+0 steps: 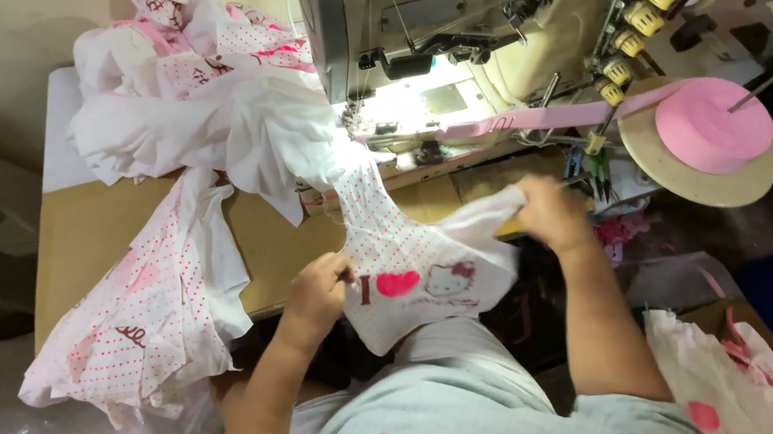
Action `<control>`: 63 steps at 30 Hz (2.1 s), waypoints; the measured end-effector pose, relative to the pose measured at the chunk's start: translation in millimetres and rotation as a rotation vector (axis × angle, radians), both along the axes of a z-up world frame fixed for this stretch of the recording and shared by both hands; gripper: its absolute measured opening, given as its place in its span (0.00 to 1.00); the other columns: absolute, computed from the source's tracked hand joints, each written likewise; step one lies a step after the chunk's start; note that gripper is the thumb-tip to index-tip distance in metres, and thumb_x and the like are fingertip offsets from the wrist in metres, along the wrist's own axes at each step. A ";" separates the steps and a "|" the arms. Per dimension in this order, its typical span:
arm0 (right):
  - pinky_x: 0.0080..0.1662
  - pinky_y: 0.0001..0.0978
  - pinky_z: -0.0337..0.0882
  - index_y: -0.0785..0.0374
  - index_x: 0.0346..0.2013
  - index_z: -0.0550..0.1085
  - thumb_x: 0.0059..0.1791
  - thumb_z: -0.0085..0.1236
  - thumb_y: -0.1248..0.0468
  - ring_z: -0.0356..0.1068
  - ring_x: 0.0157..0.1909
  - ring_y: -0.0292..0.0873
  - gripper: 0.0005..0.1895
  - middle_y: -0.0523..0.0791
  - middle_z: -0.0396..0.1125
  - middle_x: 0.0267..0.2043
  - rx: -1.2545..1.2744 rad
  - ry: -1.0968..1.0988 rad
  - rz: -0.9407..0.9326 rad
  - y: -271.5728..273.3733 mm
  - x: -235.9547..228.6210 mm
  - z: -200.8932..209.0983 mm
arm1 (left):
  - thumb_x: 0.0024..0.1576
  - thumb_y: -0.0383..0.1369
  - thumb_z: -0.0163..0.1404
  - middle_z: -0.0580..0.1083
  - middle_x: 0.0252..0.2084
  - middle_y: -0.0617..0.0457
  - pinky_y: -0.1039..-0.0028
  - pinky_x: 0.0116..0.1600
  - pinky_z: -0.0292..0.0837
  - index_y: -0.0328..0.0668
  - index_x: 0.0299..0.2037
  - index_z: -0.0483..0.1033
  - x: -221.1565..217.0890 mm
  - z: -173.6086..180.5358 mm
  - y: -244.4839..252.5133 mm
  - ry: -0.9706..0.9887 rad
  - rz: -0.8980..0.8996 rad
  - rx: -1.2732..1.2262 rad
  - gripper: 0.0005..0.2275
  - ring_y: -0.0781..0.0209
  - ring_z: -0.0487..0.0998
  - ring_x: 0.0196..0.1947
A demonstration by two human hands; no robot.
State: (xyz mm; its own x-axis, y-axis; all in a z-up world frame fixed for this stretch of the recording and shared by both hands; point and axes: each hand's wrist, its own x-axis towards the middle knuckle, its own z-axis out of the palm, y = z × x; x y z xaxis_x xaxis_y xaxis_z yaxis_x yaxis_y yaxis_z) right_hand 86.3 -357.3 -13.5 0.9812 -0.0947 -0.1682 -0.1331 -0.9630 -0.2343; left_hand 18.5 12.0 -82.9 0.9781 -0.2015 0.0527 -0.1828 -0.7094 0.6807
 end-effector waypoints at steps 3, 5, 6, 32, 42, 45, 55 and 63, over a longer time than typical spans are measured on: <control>0.43 0.31 0.68 0.36 0.36 0.76 0.44 0.60 0.58 0.70 0.40 0.37 0.09 0.30 0.64 0.37 -0.084 -0.946 -0.080 -54.7 67.1 -126.6 | 0.46 0.27 0.43 0.72 0.33 0.56 0.62 0.50 0.76 0.59 0.32 0.73 2.2 -14.4 -3.9 -0.098 -0.017 0.031 0.10 0.52 0.78 0.40; 0.45 0.25 0.64 0.50 0.35 0.75 0.48 0.54 0.60 0.68 0.37 0.38 0.03 0.37 0.62 0.34 0.428 -0.870 -0.014 63.2 57.7 -94.0 | 0.46 0.27 0.43 0.72 0.34 0.56 0.62 0.50 0.76 0.59 0.33 0.74 -1.5 -18.6 -5.9 -0.120 -0.008 0.025 0.11 0.52 0.78 0.41; 0.47 0.20 0.61 0.63 0.34 0.74 0.53 0.47 0.63 0.65 0.34 0.40 0.09 0.43 0.61 0.30 0.938 -0.756 0.055 126.2 45.0 -76.4 | 0.46 0.27 0.44 0.72 0.35 0.56 0.62 0.50 0.76 0.60 0.34 0.75 -2.3 -20.5 -5.1 -0.147 0.001 0.025 0.12 0.52 0.78 0.42; 0.38 0.35 0.70 0.62 0.29 0.77 0.53 0.55 0.66 0.65 0.30 0.41 0.09 0.47 0.64 0.24 1.109 -0.585 0.218 166.9 19.0 -92.3 | 0.55 0.43 0.47 0.66 0.50 0.56 0.56 0.48 0.66 0.61 0.36 0.76 238.2 56.0 10.9 -0.628 0.387 0.576 0.06 0.48 0.66 0.52; 0.32 0.22 0.62 0.63 0.65 0.64 0.49 0.46 0.76 0.57 0.26 0.32 0.28 0.40 0.59 0.24 1.309 -0.658 0.218 182.2 16.9 -105.7 | 0.56 0.42 0.46 0.70 0.64 0.47 0.36 0.59 0.62 0.51 0.59 0.75 109.2 68.1 -37.6 -0.468 0.267 0.487 0.21 0.46 0.68 0.65; 0.30 0.25 0.64 0.61 0.61 0.70 0.49 0.52 0.73 0.57 0.23 0.35 0.24 0.42 0.57 0.20 1.155 -0.790 0.227 190.4 29.7 -82.0 | 0.60 0.39 0.41 0.69 0.66 0.52 0.37 0.57 0.66 0.60 0.62 0.72 151.6 56.4 -22.6 -0.477 0.224 0.487 0.19 0.49 0.65 0.69; 0.44 0.38 0.75 0.48 0.49 0.81 0.49 0.57 0.66 0.78 0.40 0.47 0.16 0.43 0.78 0.41 0.915 -0.806 0.196 186.0 58.8 -62.2 | 0.60 0.34 0.42 0.77 0.45 0.53 0.60 0.73 0.52 0.50 0.51 0.74 291.7 22.5 28.0 -0.661 0.029 0.633 0.12 0.58 0.71 0.59; 0.31 0.26 0.69 0.54 0.63 0.73 0.50 0.55 0.58 0.64 0.20 0.34 0.25 0.38 0.66 0.18 1.046 -0.326 0.180 163.3 39.0 -52.6 | 0.64 0.38 0.35 0.77 0.50 0.35 0.53 0.60 0.69 0.45 0.53 0.77 270.2 40.7 53.6 -0.446 0.369 0.089 0.18 0.36 0.76 0.53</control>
